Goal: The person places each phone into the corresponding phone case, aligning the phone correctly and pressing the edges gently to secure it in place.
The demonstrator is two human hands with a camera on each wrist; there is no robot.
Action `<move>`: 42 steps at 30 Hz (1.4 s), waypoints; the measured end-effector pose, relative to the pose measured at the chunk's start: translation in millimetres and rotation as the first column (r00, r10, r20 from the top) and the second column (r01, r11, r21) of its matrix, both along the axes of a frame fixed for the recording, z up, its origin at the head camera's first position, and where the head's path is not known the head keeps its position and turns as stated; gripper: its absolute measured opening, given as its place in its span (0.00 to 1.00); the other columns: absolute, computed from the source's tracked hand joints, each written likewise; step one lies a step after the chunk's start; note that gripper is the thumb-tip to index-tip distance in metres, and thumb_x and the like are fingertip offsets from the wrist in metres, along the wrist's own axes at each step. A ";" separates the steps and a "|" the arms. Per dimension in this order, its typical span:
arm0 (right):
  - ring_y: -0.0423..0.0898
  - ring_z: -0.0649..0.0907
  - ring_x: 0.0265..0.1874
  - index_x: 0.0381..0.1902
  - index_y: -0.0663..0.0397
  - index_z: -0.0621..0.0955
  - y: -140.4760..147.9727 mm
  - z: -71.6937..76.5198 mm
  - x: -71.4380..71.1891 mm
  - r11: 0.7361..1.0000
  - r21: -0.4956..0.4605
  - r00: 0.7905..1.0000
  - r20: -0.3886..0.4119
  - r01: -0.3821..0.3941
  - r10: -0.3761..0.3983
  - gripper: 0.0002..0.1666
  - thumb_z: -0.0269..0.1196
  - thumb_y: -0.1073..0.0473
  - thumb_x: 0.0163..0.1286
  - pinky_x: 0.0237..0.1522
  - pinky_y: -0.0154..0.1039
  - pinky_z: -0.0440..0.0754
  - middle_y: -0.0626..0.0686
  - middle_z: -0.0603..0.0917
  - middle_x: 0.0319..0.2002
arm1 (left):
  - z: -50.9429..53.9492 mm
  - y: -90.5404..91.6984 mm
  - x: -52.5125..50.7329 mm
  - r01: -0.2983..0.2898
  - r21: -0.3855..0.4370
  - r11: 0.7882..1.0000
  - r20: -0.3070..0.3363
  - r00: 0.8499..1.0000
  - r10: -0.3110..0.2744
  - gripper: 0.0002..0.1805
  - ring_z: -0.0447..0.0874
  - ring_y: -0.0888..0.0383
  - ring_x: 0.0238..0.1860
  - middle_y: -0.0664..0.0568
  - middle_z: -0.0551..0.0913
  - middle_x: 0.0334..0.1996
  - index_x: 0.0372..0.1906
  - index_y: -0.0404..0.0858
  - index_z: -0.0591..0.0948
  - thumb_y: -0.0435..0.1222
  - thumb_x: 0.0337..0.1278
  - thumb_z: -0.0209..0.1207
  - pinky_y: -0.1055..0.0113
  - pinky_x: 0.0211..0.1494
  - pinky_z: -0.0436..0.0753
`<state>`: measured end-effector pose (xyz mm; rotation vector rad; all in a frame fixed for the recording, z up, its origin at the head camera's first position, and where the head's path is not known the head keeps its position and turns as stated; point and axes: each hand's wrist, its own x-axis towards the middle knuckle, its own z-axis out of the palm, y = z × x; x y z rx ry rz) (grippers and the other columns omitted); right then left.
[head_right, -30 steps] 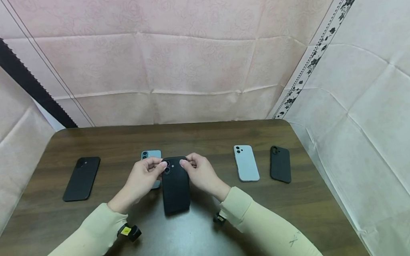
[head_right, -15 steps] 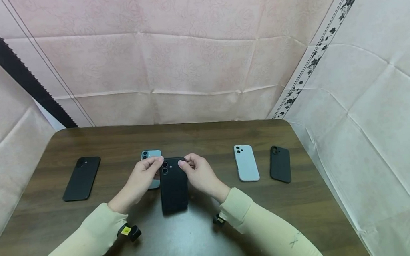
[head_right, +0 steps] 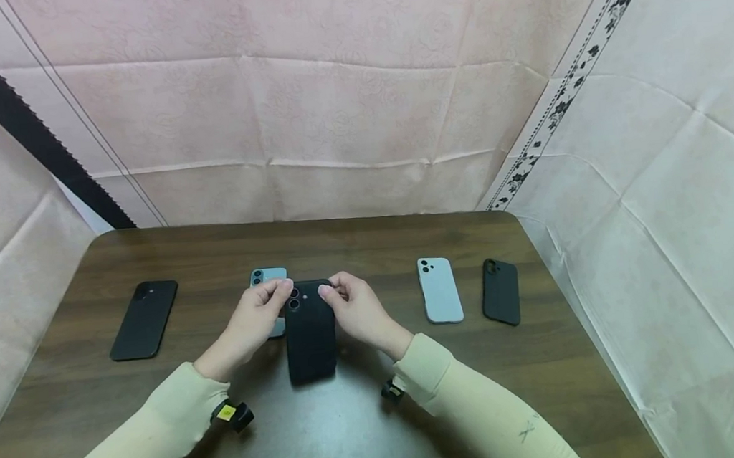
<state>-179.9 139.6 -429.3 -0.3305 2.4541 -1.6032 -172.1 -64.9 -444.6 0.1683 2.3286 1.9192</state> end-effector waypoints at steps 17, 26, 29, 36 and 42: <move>0.50 0.83 0.31 0.41 0.56 0.78 9.4 17.2 -8.8 0.986 -0.138 0.996 0.008 0.089 -0.089 0.13 0.55 0.52 0.75 0.39 0.48 0.84 0.55 0.84 0.32 | -3.1 7.1 5.1 0.063 -0.095 0.993 -0.087 0.994 -0.072 0.12 0.72 0.50 0.35 0.48 0.79 0.34 0.46 0.40 0.81 0.44 0.68 0.56 0.59 0.37 0.75; 0.51 0.83 0.33 0.43 0.57 0.78 10.3 18.5 -9.1 0.987 -0.134 0.996 0.034 0.091 -0.088 0.15 0.55 0.50 0.74 0.41 0.48 0.84 0.57 0.84 0.34 | -6.9 5.8 3.4 0.071 -0.067 0.995 -0.119 0.990 -0.079 0.15 0.73 0.51 0.35 0.51 0.80 0.34 0.45 0.44 0.82 0.50 0.65 0.58 0.59 0.39 0.76; 0.53 0.83 0.36 0.44 0.58 0.77 10.4 19.8 -9.3 0.987 -0.138 0.995 0.057 0.085 -0.078 0.16 0.55 0.50 0.74 0.42 0.45 0.84 0.58 0.84 0.36 | -5.3 5.8 4.5 0.068 -0.069 0.995 -0.123 0.989 -0.076 0.13 0.74 0.51 0.35 0.51 0.80 0.35 0.44 0.44 0.82 0.48 0.66 0.58 0.58 0.40 0.77; 0.56 0.83 0.37 0.45 0.63 0.76 7.2 40.3 0.3 0.991 -0.122 0.996 0.078 0.062 -0.053 0.13 0.53 0.57 0.76 0.44 0.48 0.83 0.62 0.83 0.36 | -4.6 5.9 4.9 0.067 -0.096 0.993 -0.111 0.991 -0.078 0.10 0.74 0.51 0.35 0.52 0.80 0.34 0.43 0.44 0.81 0.46 0.67 0.57 0.58 0.39 0.77; 0.56 0.84 0.38 0.44 0.65 0.76 4.3 51.6 8.6 0.989 -0.128 0.995 0.066 0.078 -0.070 0.13 0.53 0.58 0.76 0.42 0.46 0.84 0.61 0.85 0.37 | -3.8 6.1 4.6 0.087 -0.110 0.990 -0.068 0.993 -0.095 0.12 0.76 0.52 0.37 0.51 0.80 0.36 0.46 0.43 0.80 0.45 0.66 0.59 0.60 0.42 0.79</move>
